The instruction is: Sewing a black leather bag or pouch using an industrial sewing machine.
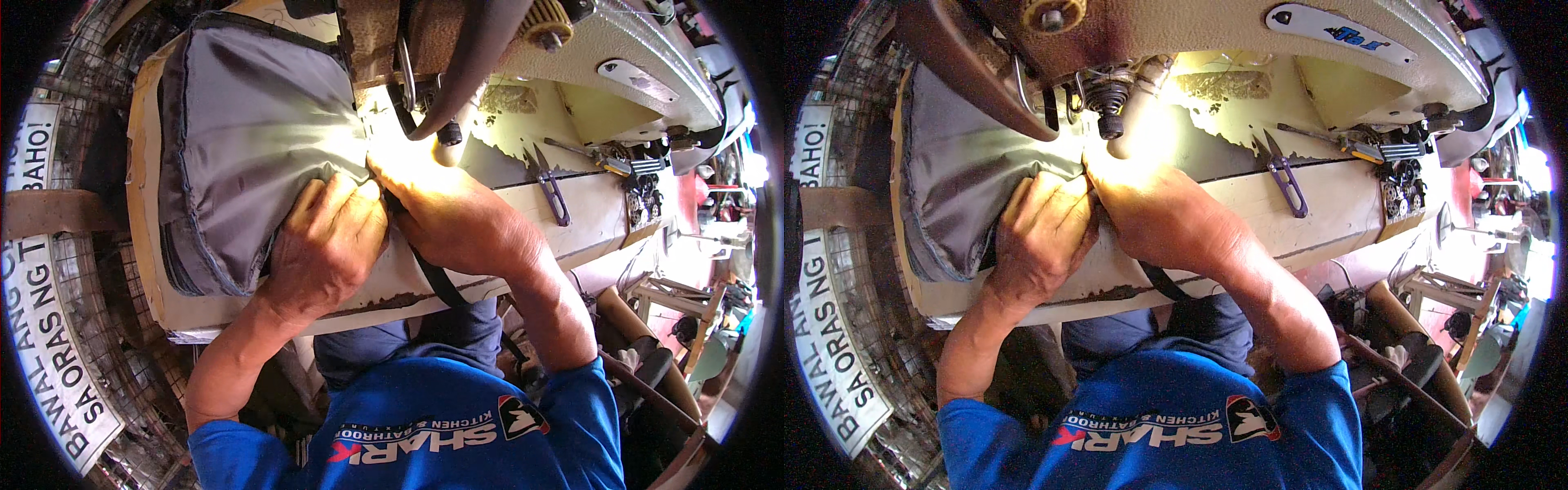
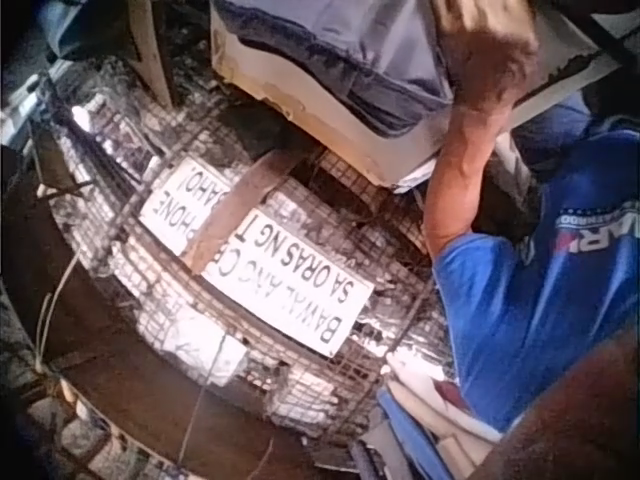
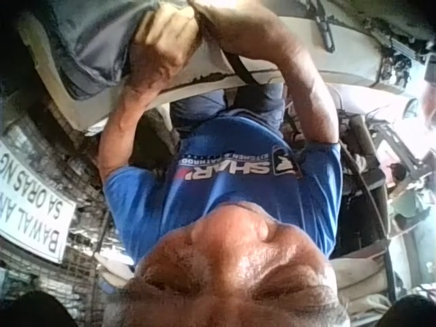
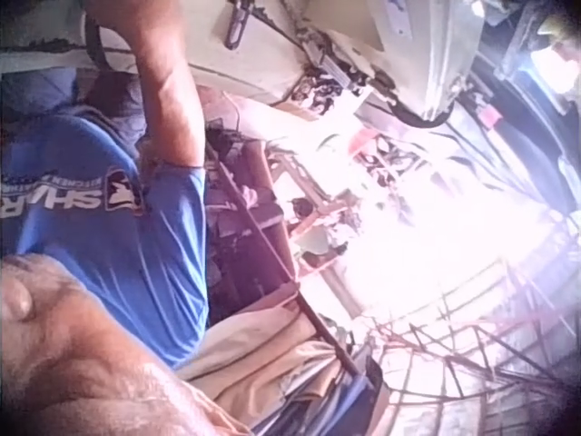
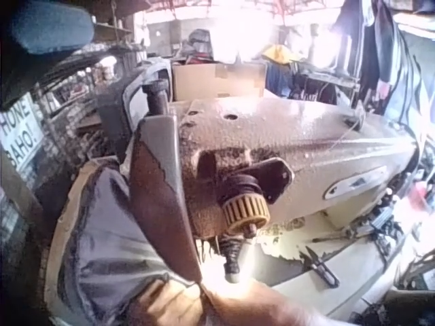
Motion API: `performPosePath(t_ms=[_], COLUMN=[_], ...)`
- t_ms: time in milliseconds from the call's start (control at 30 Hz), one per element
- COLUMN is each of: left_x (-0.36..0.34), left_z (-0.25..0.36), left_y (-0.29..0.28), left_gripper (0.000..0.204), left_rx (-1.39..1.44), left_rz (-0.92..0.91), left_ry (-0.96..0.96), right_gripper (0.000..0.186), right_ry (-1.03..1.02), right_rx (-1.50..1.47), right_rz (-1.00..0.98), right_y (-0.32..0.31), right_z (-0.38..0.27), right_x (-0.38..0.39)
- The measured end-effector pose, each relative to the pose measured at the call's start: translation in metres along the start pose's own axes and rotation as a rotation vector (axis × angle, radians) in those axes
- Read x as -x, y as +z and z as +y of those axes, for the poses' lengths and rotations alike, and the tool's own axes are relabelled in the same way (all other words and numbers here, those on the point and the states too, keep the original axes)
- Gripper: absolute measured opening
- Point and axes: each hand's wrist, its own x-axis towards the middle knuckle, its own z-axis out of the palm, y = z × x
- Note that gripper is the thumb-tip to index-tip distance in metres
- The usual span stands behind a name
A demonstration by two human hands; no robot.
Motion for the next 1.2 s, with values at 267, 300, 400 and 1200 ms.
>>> performPosePath(t_ms=[267,300,400,1200], left_x=[-0.006,-0.007,-0.007,0.008], left_z=[-0.009,-0.008,0.012,0.016], left_y=[0.0,-0.001,-0.003,0.006], left_gripper=[0.028,0.027,0.029,0.02], left_rx=[-0.005,-0.029,-0.079,-0.1], left_rz=[-0.027,-0.044,-0.081,0.101], left_ry=[-0.037,-0.052,-0.127,-0.083], right_gripper=[0.029,0.029,0.022,0.039], right_ry=[0.188,0.187,0.415,0.262], right_rx=[-0.057,-0.058,-0.107,0.034], right_rz=[0.043,0.044,-0.036,-0.018], right_y=[-0.001,-0.003,-0.008,0.01], right_z=[-0.004,-0.007,-0.017,-0.025], right_x=[0.0,0.001,0.008,0.014])
